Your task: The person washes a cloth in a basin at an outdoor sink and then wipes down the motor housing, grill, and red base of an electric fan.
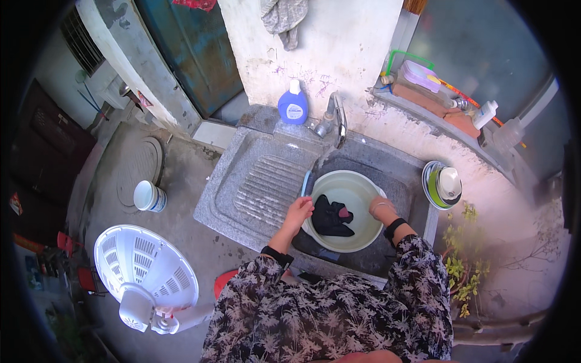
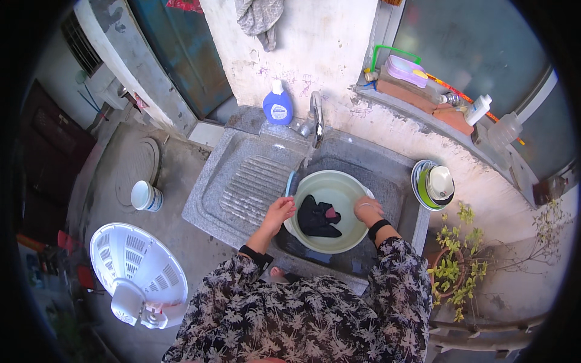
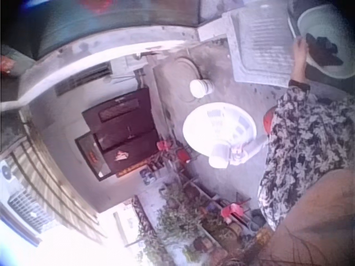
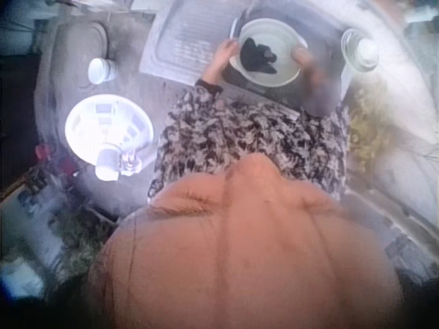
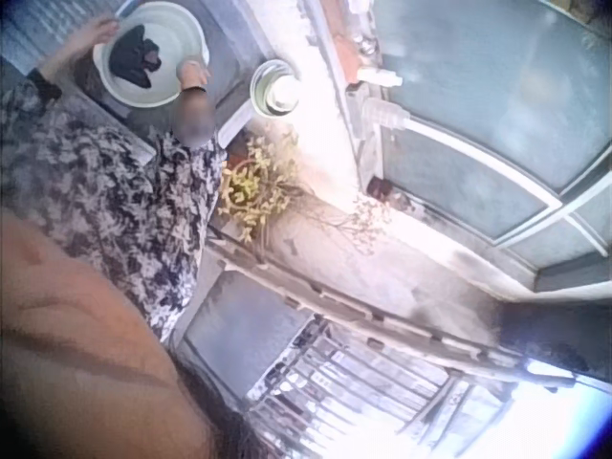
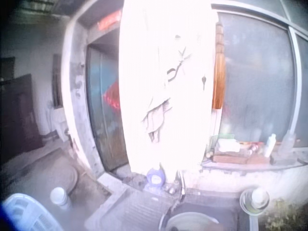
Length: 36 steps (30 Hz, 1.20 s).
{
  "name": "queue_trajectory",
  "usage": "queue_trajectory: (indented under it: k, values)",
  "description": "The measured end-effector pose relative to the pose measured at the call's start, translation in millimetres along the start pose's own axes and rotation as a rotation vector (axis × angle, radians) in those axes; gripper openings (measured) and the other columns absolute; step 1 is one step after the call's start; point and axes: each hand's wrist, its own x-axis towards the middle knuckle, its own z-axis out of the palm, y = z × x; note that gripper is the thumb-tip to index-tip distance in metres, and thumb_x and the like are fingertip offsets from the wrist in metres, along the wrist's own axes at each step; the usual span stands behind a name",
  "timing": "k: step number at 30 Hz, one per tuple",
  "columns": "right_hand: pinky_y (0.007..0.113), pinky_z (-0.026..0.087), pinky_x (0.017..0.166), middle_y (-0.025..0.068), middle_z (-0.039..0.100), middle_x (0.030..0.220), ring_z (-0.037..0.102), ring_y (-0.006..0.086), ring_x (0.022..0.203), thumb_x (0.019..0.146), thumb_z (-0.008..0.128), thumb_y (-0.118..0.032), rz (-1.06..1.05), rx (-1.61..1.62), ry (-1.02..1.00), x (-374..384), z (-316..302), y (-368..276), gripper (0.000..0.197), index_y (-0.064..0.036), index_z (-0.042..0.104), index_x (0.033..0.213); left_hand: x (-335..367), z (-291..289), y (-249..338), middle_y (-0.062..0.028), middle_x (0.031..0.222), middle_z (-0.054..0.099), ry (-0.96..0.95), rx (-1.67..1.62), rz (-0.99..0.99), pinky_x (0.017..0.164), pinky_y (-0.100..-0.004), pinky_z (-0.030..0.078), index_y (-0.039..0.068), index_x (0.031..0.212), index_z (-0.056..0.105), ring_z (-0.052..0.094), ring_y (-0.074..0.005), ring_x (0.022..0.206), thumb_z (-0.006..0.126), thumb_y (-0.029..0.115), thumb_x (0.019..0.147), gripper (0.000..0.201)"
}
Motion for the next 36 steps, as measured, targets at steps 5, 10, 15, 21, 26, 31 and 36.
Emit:
queue_trajectory:
  k: [5,10,15,21,26,31,36]
  values:
    - [0.037,0.041,0.088,0.0207,0.047,0.120,0.051,0.0335,0.106,0.080,0.051,-0.034,0.342,0.590,0.145,80.4,72.8,58.1,0.059,-0.0018,0.036,0.127,10.8,28.7,-11.3,-0.0059,0.100,0.054,-0.091,0.023,-0.047,0.076,-0.0263,0.045,0.003,0.111,0.049,0.054,-0.0143,0.090,0.051,0.020,0.087,0.030]
    - [0.040,0.042,0.087,0.0226,0.052,0.112,0.052,0.0332,0.104,0.077,0.051,-0.022,-0.110,0.578,0.326,70.3,4.2,31.6,0.055,-0.0033,0.036,0.127,-11.0,10.7,-26.9,-0.0060,0.095,0.055,-0.056,0.101,-0.016,0.069,-0.0248,0.044,0.003,0.110,0.051,0.053,-0.0127,0.082,0.053,0.018,0.085,0.030]
    - [0.036,0.041,0.087,0.0236,0.055,0.106,0.052,0.0297,0.104,0.068,0.053,-0.005,-0.495,0.700,0.628,61.3,-32.9,0.0,0.053,-0.0035,0.045,0.121,-32.6,3.8,-34.1,-0.0032,0.101,0.054,-0.102,0.208,-0.019,0.077,-0.0264,0.044,0.004,0.111,0.050,0.050,-0.0113,0.090,0.054,0.021,0.084,0.033]
    - [0.031,0.038,0.089,0.0113,0.054,0.112,0.053,0.0199,0.100,0.070,0.053,0.003,-1.274,1.742,0.102,-48.2,-121.3,-50.0,0.055,-0.0042,0.042,0.124,-65.0,-21.8,-36.4,-0.0026,0.097,0.055,-0.079,0.230,-0.001,0.075,-0.0262,0.044,0.005,0.109,0.051,0.051,-0.0107,0.090,0.053,0.019,0.084,0.028]
    - [0.026,0.038,0.087,0.0111,0.056,0.104,0.054,0.0179,0.096,0.077,0.058,-0.002,-1.234,1.706,-0.016,-104.2,-133.2,-72.0,0.045,-0.0018,0.043,0.119,-94.1,-38.5,-45.1,-0.0033,0.095,0.056,-0.070,0.218,0.019,0.074,-0.0255,0.044,0.004,0.109,0.051,0.052,-0.0107,0.086,0.054,0.017,0.084,0.028]
    - [0.025,0.042,0.074,0.0069,0.058,0.086,0.056,0.0153,0.081,0.076,0.061,-0.005,-1.101,1.626,-0.101,-98.5,-119.5,-105.0,0.031,-0.0022,0.051,0.105,-102.8,-42.2,-54.9,-0.0034,0.092,0.057,-0.093,0.196,0.029,0.072,-0.0247,0.044,0.003,0.108,0.051,0.053,-0.0109,0.083,0.053,0.017,0.085,0.027]
    - [0.029,0.043,0.054,0.0035,0.052,0.065,0.053,0.0151,0.057,0.072,0.063,-0.011,-0.951,1.228,0.480,-88.4,-107.0,-123.2,0.021,-0.0024,0.047,0.084,-109.6,-39.2,-53.5,-0.0023,0.078,0.056,-0.028,0.136,0.111,0.064,-0.0247,0.043,0.002,0.100,0.053,0.051,-0.0104,0.071,0.054,0.014,0.082,0.022]
